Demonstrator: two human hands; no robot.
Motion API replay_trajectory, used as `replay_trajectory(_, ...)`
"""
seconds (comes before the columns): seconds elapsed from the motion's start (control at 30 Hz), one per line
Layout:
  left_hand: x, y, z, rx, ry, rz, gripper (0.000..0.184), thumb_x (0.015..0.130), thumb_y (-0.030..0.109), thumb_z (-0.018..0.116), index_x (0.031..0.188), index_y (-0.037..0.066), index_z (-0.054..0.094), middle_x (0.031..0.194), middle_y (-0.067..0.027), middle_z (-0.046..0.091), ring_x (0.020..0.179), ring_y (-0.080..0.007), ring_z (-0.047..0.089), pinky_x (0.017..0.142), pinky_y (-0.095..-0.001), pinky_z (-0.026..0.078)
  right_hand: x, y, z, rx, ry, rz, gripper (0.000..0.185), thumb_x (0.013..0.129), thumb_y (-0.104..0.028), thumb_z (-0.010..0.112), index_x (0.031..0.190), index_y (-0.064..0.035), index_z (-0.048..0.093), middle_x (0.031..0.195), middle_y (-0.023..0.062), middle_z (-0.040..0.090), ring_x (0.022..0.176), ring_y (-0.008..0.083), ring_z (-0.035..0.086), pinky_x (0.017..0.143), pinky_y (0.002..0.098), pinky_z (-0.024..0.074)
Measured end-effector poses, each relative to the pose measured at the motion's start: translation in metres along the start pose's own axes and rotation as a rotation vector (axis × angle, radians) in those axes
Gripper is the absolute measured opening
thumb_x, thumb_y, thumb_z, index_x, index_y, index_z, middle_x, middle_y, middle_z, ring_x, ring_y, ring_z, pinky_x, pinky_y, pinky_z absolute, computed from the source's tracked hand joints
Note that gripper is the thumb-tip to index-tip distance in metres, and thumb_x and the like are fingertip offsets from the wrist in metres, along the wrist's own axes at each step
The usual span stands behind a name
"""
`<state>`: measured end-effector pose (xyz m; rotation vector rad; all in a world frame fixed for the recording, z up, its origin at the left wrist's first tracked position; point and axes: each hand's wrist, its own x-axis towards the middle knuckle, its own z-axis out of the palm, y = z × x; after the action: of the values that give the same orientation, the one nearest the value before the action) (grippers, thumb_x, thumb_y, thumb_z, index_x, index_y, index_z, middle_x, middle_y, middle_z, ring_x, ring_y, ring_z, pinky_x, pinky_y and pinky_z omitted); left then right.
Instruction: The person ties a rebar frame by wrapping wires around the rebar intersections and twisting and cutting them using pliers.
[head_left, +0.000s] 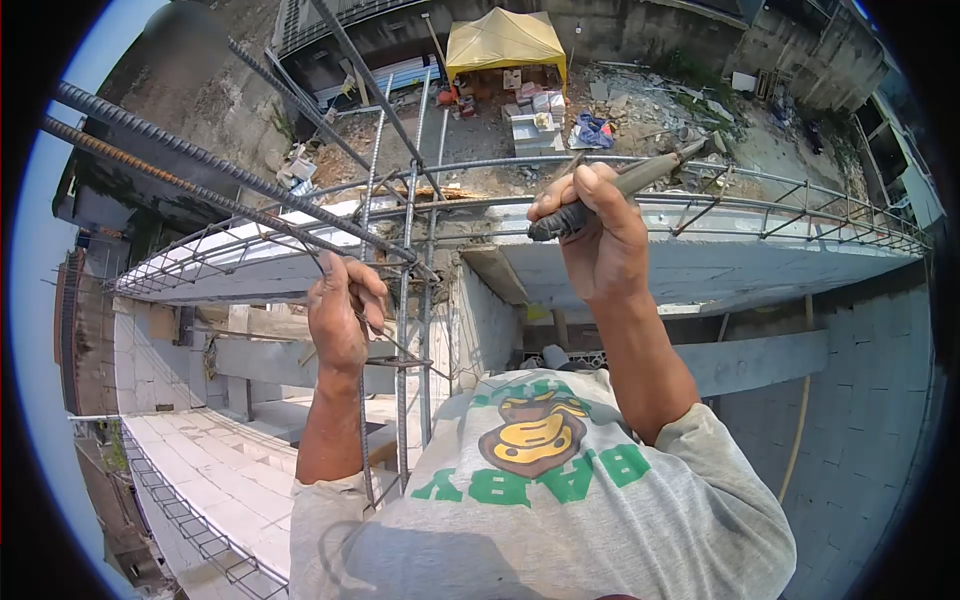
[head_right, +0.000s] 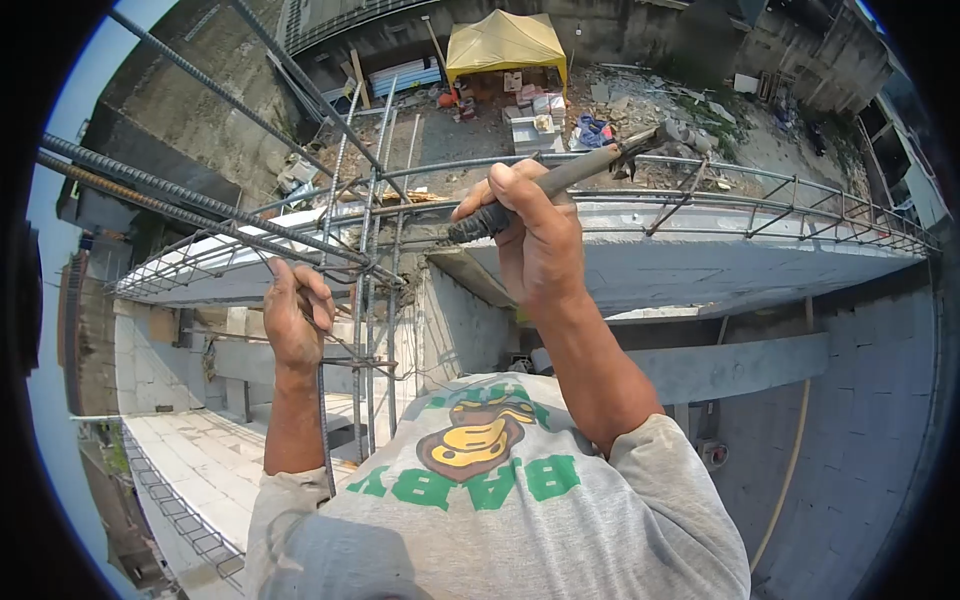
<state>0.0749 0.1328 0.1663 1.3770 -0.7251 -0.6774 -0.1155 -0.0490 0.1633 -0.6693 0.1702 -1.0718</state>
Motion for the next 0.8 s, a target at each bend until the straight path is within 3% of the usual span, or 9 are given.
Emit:
replay_trajectory(0.2,-0.005,0.015,-0.002,0.057,0.062,0.111,0.061,0.102,0.045,0.030,0.095,-0.004,0.066,0.054,0.0004,0.048,0.050,-0.0067,0.045,0.050,-0.0206,0.037,-0.055,-0.029,-0.018,-0.673,-0.373,0.131,0.019,0.080,-0.007,0.061,0.063,-0.0044,0.053,0.060,0.0048,0.056,0.054,0.0121,0.052,0.049,0.0271,0.0399)
replay_trajectory(0.27,-0.007,0.017,-0.009,0.056,0.063,0.173,0.059,0.102,0.045,0.031,0.103,-0.003,0.066,0.065,0.0002,0.053,0.058,-0.0070,0.049,0.053,-0.0213,0.040,-0.062,-0.047,-0.022,-0.930,-0.595,0.083,0.015,0.075,-0.004,0.059,0.063,-0.0024,0.049,0.060,0.0066,0.052,0.058,0.0149,0.051,0.055,0.0272,0.0400)
replay_trajectory(0.33,-0.008,0.019,-0.010,0.072,0.074,0.206,0.058,0.101,0.045,0.031,0.106,-0.002,0.066,0.071,0.0006,0.055,0.062,-0.0073,0.050,0.054,-0.0219,0.042,-0.065,-0.058,-0.022,-1.029,-0.627,-0.026,0.015,0.073,-0.006,0.060,0.064,-0.0019,0.049,0.063,0.0067,0.052,0.059,0.0165,0.049,0.055,0.0285,0.0383)
replay_trajectory(0.47,-0.013,0.026,0.002,0.137,-0.013,0.264,0.055,0.101,0.044,0.032,0.116,0.001,0.062,0.098,-0.0067,0.065,0.092,-0.0129,0.058,0.074,-0.0271,0.047,-0.047,-0.064,0.004,-1.256,-0.849,-0.294,0.019,0.073,-0.014,0.063,0.066,-0.0030,0.050,0.067,0.0066,0.051,0.061,0.0201,0.047,0.056,0.0319,0.0363)
replay_trajectory(0.5,-0.015,0.028,0.002,0.118,-0.119,0.231,0.054,0.101,0.044,0.032,0.124,0.001,0.058,0.114,-0.0113,0.063,0.107,-0.0173,0.056,0.087,-0.0305,0.045,-0.054,-0.056,0.009,-1.259,-0.727,-0.243,0.024,0.074,-0.020,0.064,0.066,-0.0043,0.049,0.068,0.0062,0.050,0.063,0.0215,0.046,0.058,0.0346,0.0368)
replay_trajectory(0.6,-0.021,0.029,0.018,0.125,-0.144,0.302,0.056,0.101,0.045,0.033,0.129,0.001,0.053,0.120,-0.0131,0.061,0.112,-0.0188,0.055,0.094,-0.0327,0.042,-0.052,-0.041,0.021,-1.229,-0.718,-0.232,0.025,0.075,-0.024,0.065,0.067,-0.0049,0.051,0.069,0.0064,0.050,0.066,0.0212,0.046,0.059,0.0340,0.0365)
replay_trajectory(0.63,-0.022,0.032,0.019,0.122,-0.144,0.301,0.058,0.100,0.046,0.033,0.132,0.000,0.050,0.125,-0.0144,0.058,0.117,-0.0189,0.052,0.098,-0.0343,0.040,-0.052,-0.038,0.025,-1.153,-0.747,-0.228,0.017,0.069,-0.016,0.068,0.071,-0.0030,0.057,0.069,0.0073,0.045,0.063,0.0222,0.040,0.057,0.0346,0.0337)
replay_trajectory(0.77,-0.025,0.039,0.018,0.193,-0.296,0.355,0.061,0.100,0.047,0.031,0.132,-0.002,0.047,0.125,-0.0131,0.058,0.117,-0.0197,0.053,0.100,-0.0338,0.040,-0.052,-0.028,0.051,-1.200,-0.905,-0.263,0.017,0.069,-0.016,0.070,0.072,-0.0025,0.059,0.070,0.0068,0.047,0.064,0.0221,0.042,0.059,0.0348,0.0352)
replay_trajectory(0.8,-0.029,0.043,0.019,0.022,-0.328,0.314,0.061,0.100,0.047,0.031,0.133,-0.003,0.046,0.124,-0.0159,0.057,0.117,-0.0209,0.053,0.101,-0.0358,0.039,-0.052,-0.025,0.060,-1.233,-0.892,-0.303,0.017,0.069,-0.016,0.070,0.073,-0.0026,0.060,0.071,0.0071,0.048,0.065,0.0221,0.043,0.060,0.0345,0.0356)
